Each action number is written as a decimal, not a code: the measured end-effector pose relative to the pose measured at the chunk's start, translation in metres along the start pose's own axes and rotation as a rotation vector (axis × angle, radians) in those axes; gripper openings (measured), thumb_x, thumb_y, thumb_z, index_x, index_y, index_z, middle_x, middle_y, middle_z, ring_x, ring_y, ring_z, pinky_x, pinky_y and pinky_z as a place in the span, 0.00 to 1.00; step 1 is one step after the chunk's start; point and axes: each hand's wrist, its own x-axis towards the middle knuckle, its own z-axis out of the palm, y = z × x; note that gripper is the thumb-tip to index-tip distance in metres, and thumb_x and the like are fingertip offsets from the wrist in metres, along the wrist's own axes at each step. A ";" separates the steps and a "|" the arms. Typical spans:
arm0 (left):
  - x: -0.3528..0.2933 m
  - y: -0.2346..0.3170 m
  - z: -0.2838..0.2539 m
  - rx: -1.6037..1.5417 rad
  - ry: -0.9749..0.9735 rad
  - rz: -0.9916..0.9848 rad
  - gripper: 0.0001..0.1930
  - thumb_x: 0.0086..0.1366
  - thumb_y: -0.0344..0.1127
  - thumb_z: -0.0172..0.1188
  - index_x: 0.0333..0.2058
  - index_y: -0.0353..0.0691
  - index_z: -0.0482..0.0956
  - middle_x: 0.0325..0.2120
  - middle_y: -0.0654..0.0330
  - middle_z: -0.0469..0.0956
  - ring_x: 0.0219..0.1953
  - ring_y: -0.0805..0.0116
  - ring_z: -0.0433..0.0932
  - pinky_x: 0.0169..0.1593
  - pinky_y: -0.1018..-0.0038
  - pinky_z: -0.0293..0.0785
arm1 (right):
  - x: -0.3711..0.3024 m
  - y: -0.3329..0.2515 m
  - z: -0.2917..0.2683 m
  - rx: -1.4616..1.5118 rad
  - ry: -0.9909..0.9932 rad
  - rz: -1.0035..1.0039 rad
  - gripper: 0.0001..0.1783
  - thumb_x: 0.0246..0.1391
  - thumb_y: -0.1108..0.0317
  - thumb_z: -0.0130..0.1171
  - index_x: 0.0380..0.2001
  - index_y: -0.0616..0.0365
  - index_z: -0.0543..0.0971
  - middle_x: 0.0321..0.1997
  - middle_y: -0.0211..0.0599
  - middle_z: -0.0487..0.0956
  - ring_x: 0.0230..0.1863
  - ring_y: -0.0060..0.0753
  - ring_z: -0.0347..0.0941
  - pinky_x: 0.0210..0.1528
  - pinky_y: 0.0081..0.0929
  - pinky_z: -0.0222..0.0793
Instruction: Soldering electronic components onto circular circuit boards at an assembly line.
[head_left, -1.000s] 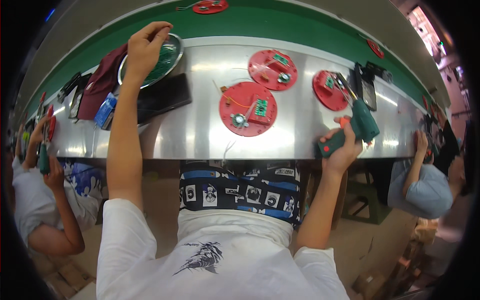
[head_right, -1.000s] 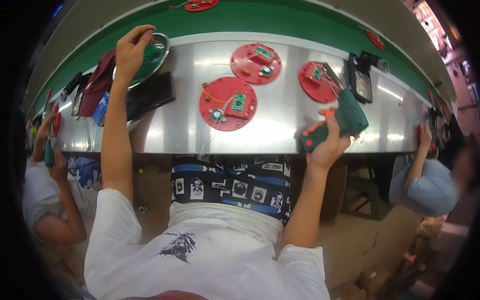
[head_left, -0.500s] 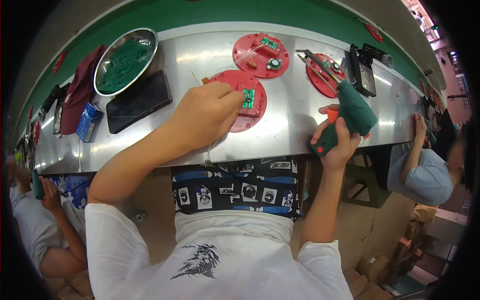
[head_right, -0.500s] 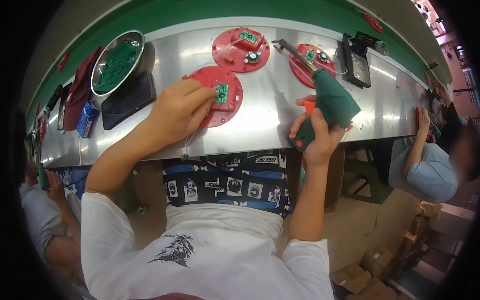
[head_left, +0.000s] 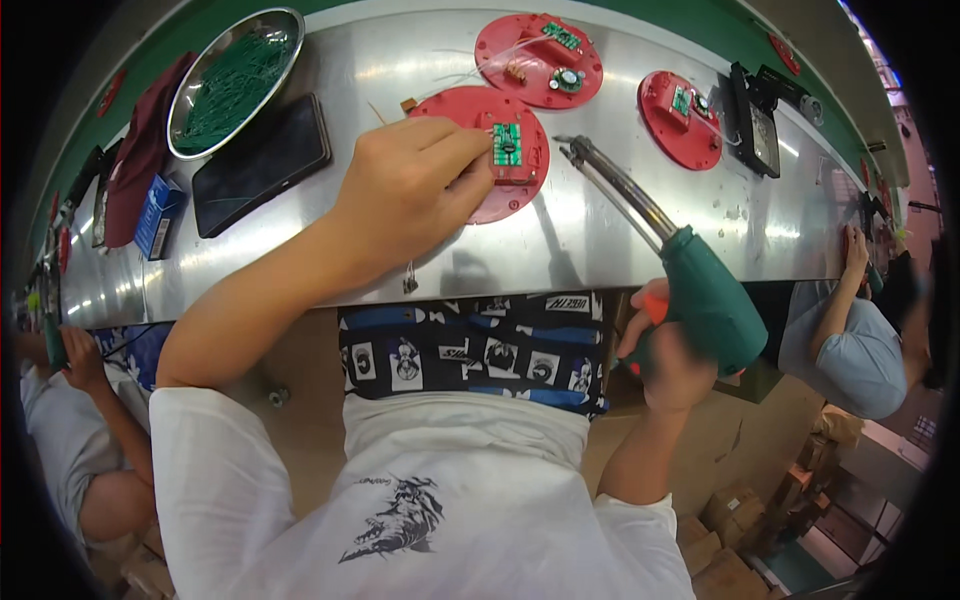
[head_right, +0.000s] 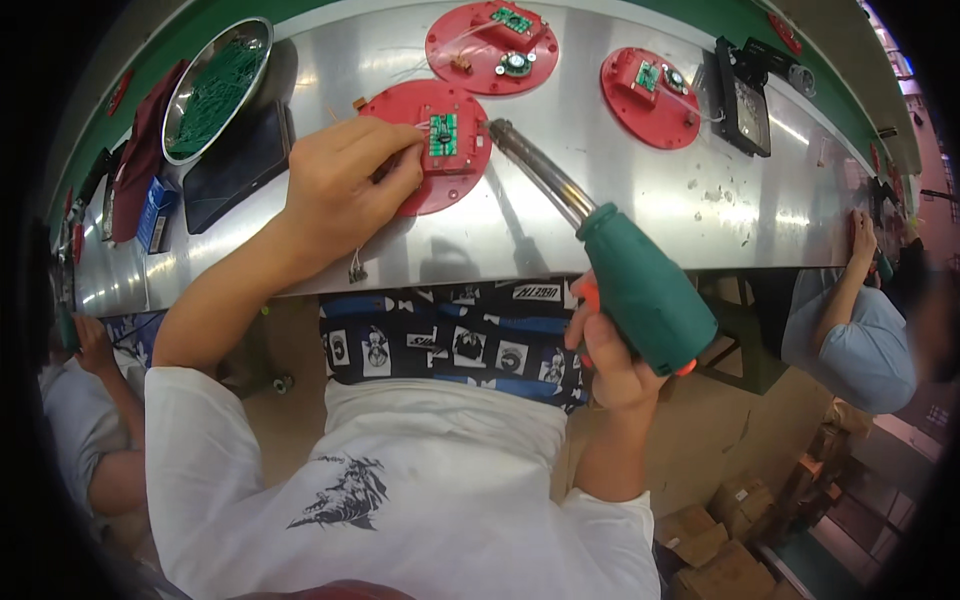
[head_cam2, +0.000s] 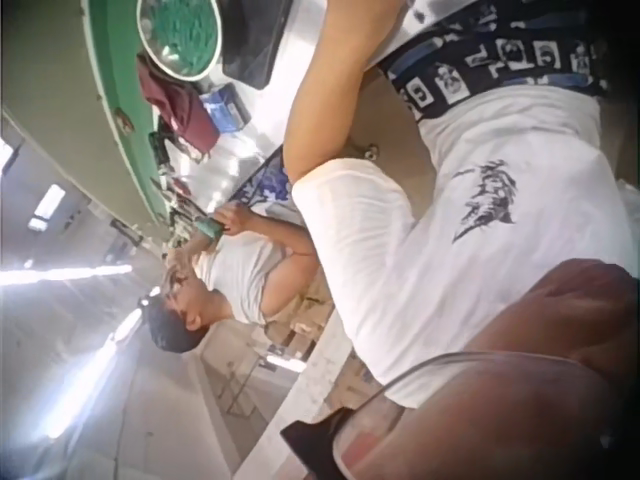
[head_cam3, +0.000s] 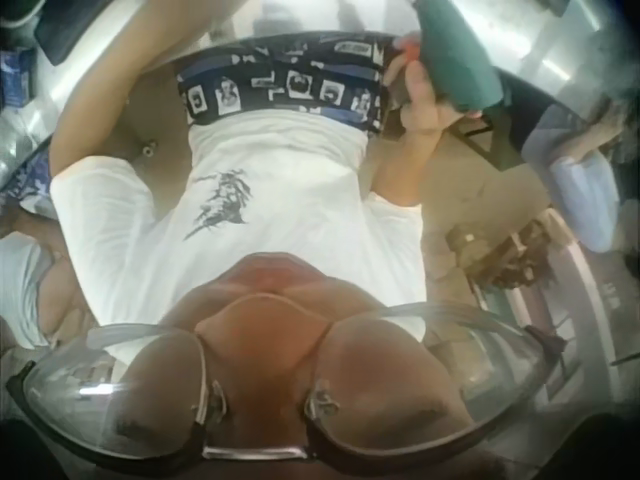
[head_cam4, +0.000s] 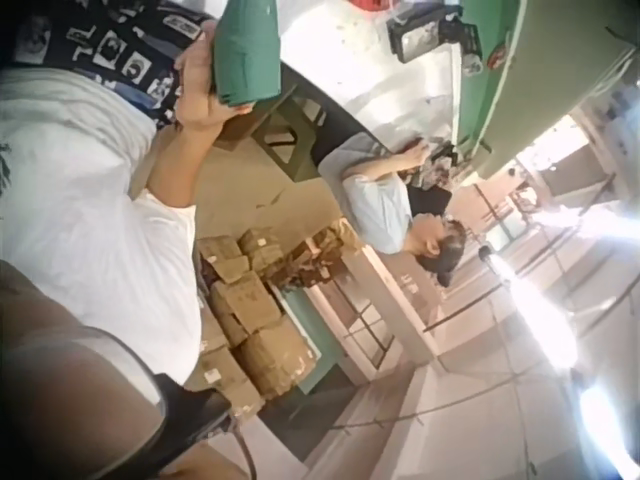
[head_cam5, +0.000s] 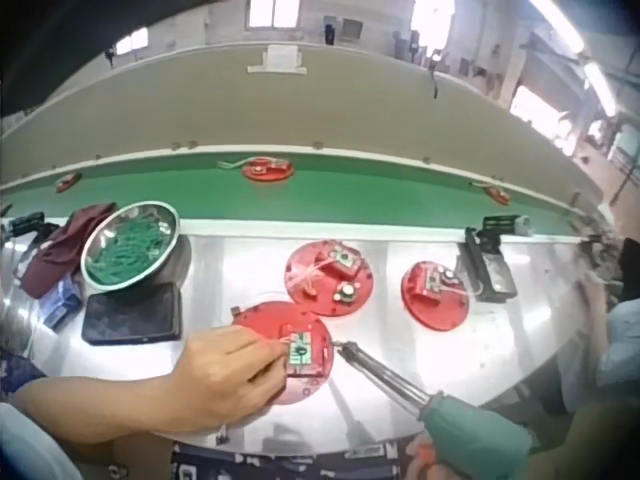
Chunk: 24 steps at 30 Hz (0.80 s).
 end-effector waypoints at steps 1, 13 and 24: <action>0.001 0.001 -0.002 -0.015 0.013 -0.002 0.06 0.53 0.24 0.66 0.32 0.34 0.83 0.23 0.55 0.80 0.23 0.61 0.79 0.27 0.72 0.75 | -0.001 0.000 0.001 -0.019 0.002 0.026 0.28 0.56 0.64 0.58 0.56 0.73 0.69 0.41 0.53 0.77 0.19 0.33 0.72 0.20 0.23 0.66; -0.001 0.003 0.002 0.073 -0.007 0.007 0.06 0.52 0.22 0.65 0.30 0.34 0.79 0.26 0.55 0.78 0.24 0.59 0.78 0.28 0.70 0.75 | 0.004 0.003 0.018 -0.091 -0.093 -0.026 0.28 0.57 0.68 0.56 0.57 0.74 0.68 0.41 0.52 0.77 0.19 0.31 0.72 0.21 0.23 0.66; -0.004 -0.001 -0.002 0.031 -0.041 -0.031 0.04 0.54 0.25 0.62 0.30 0.34 0.78 0.25 0.55 0.77 0.26 0.55 0.78 0.31 0.65 0.75 | 0.008 0.003 0.025 -0.075 -0.102 0.004 0.25 0.57 0.70 0.55 0.55 0.76 0.68 0.39 0.53 0.76 0.19 0.33 0.72 0.20 0.25 0.67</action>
